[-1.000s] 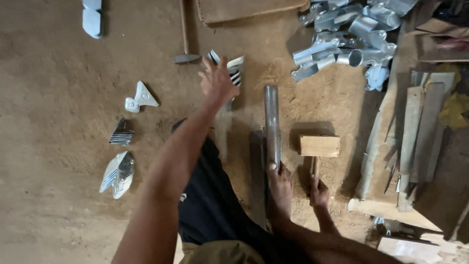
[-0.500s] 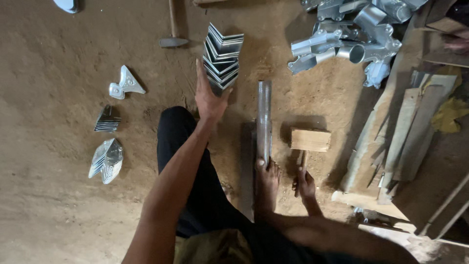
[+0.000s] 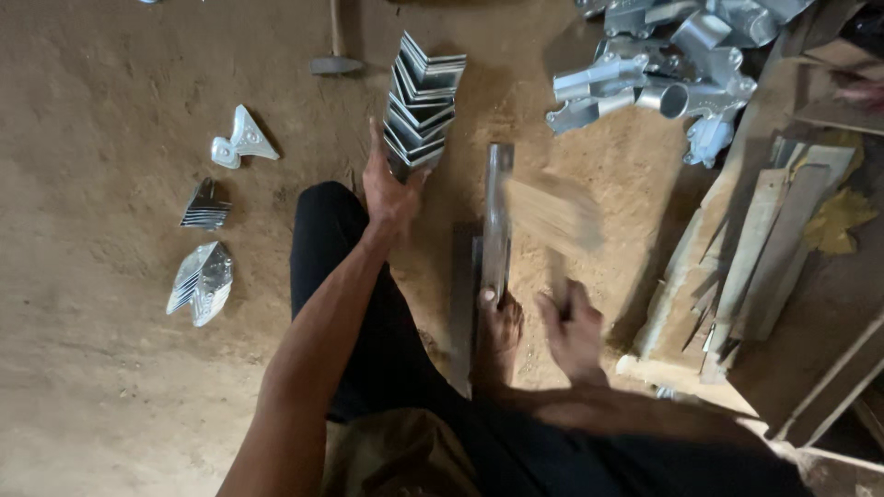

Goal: The person sits on the workshop floor and hammers galvanized sheet metal fittings over a metal pipe form using a wooden mallet, repeatedly striking and repositioning the metal pieces to shape them. Shaped pieces are set aside among stacks of similar finished parts on the ground.

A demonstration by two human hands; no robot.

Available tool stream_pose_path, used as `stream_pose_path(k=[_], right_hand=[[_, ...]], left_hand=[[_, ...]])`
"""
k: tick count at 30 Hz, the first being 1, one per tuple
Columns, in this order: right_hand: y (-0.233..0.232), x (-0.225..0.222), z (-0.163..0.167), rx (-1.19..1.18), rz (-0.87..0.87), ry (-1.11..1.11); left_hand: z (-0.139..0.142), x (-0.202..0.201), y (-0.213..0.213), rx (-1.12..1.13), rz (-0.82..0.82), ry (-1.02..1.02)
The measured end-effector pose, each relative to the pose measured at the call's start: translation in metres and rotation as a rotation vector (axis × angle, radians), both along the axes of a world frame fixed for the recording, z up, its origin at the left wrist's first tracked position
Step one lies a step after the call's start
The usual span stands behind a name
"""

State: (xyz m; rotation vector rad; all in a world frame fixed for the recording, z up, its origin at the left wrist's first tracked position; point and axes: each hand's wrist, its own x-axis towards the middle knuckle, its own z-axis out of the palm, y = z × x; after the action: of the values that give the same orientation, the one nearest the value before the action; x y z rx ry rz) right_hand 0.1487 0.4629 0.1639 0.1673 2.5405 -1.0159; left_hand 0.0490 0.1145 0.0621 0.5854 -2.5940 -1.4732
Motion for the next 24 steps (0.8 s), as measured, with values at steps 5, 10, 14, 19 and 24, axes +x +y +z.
stream_pose_path(k=[5, 10, 14, 19, 24], right_hand=[[-0.087, -0.068, 0.004, -0.185, 0.267, 0.130], [-0.112, -0.087, 0.011, -0.067, 0.195, -0.198], [-0.096, -0.073, 0.022, -0.161, 0.201, 0.102], [-0.052, -0.028, 0.016, -0.306, 0.058, 0.213], [-0.006, -0.005, -0.006, -0.093, -0.091, 0.237]], left_hand=[[-0.009, 0.003, 0.003, -0.019, 0.045, 0.001], [-0.005, 0.011, 0.001, 0.065, 0.078, -0.119], [0.007, 0.015, 0.007, 0.064, 0.130, -0.104], [0.051, 0.020, 0.004, 0.423, 0.199, 0.227], [0.070, 0.020, 0.026, 0.357, -0.134, -0.048]])
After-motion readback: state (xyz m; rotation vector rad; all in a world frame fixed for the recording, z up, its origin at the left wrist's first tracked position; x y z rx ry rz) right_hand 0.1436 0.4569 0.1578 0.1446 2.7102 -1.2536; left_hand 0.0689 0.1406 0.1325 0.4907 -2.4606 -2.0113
